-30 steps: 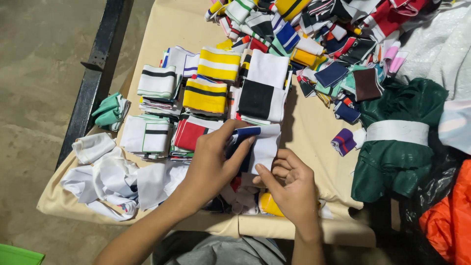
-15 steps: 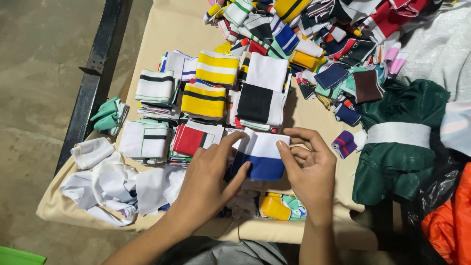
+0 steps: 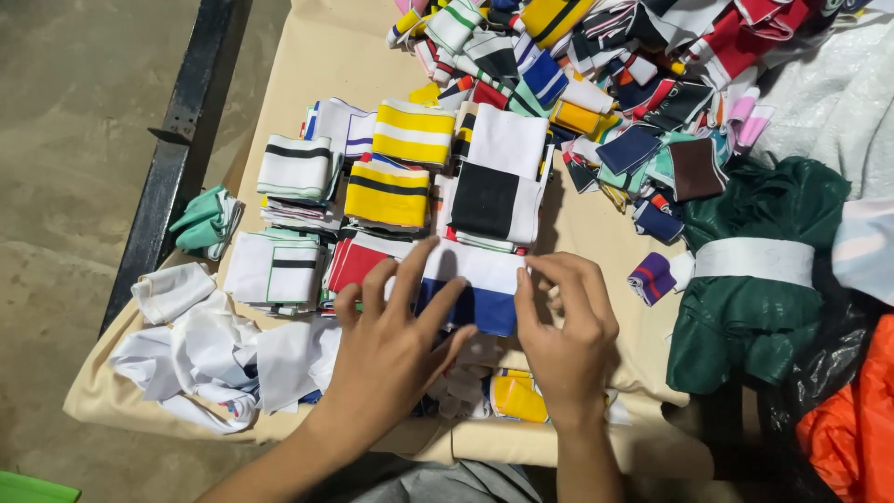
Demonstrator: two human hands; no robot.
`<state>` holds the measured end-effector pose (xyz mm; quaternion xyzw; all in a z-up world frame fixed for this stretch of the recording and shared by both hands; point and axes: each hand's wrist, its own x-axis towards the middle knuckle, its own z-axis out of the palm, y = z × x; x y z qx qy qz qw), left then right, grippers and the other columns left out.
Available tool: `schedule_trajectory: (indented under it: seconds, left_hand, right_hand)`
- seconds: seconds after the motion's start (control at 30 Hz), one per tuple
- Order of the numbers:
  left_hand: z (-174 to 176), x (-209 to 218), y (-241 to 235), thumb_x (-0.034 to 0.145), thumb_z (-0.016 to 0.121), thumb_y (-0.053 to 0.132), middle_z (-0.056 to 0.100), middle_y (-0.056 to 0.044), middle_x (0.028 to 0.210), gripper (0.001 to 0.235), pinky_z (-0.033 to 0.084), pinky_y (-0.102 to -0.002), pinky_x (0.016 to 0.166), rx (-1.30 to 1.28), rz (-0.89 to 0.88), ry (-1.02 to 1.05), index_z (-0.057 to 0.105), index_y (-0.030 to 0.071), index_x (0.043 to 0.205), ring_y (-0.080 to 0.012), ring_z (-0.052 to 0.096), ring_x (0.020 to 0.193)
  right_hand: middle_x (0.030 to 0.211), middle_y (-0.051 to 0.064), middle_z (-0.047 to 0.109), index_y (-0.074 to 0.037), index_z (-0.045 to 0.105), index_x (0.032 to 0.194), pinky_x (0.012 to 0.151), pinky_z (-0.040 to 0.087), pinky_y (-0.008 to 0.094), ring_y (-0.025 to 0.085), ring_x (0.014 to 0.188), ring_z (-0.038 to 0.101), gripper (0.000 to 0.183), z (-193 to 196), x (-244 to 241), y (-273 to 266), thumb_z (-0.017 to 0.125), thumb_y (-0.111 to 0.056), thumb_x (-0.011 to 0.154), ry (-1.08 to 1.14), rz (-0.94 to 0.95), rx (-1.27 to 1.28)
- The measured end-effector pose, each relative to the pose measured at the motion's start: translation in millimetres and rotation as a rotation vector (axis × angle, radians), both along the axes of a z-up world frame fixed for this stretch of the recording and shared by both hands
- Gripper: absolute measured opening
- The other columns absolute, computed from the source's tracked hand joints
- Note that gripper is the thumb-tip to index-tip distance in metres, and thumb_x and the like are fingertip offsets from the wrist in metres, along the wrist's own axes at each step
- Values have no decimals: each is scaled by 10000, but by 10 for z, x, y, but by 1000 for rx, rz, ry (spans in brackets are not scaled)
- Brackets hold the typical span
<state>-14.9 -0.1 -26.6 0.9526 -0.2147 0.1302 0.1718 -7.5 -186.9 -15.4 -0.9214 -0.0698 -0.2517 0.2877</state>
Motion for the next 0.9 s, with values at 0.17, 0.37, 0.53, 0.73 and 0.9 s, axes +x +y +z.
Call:
schedule_trajectory:
  seconds: [0.17,0.37,0.53,0.73,0.9]
  left_hand:
    - [-76,54,154,824,706,261,497,-71,1496,509,337,-502,959,93,-206,-8,598,198,1317,-274,495,1313]
    - [-154,58,132,779,638,1,517,-112,1436,574,320,-491,933,40,-292,20,567,138,1332,-287,500,1298]
    - [-96,80,73,788,691,66,509,-112,1424,543,321,-488,929,13,-281,32,551,145,1307,-284,497,1300]
    - [-129,178,110,991,620,161,531,-166,1521,211,422,-492,1067,-52,-380,-43,574,68,1175,-326,525,1392]
    - [-210,189,201,912,598,28,432,-177,1605,467,343,-500,1187,55,-426,-87,521,31,1373,-302,471,1459]
  right_hand:
    - [1116,138,673,-64,748,1083,806,550,385,296,994,654,226,-120,-105,-143,815,-156,888,-79,221,-260]
    - [1195,106,699,-133,751,1143,848,507,394,274,1082,664,272,-229,-125,-267,815,-254,908,-75,268,-389]
    - [1156,109,716,-118,759,1108,837,484,393,276,1072,673,214,-252,-131,-291,765,-247,937,-84,248,-354]
    - [1429,168,624,-62,660,1331,998,512,414,317,1325,626,379,-259,-103,-213,657,-270,1015,-67,349,-368]
    - [1474,147,602,-49,594,1417,1083,496,447,314,1393,567,434,-359,-117,-226,660,-131,996,92,383,-325]
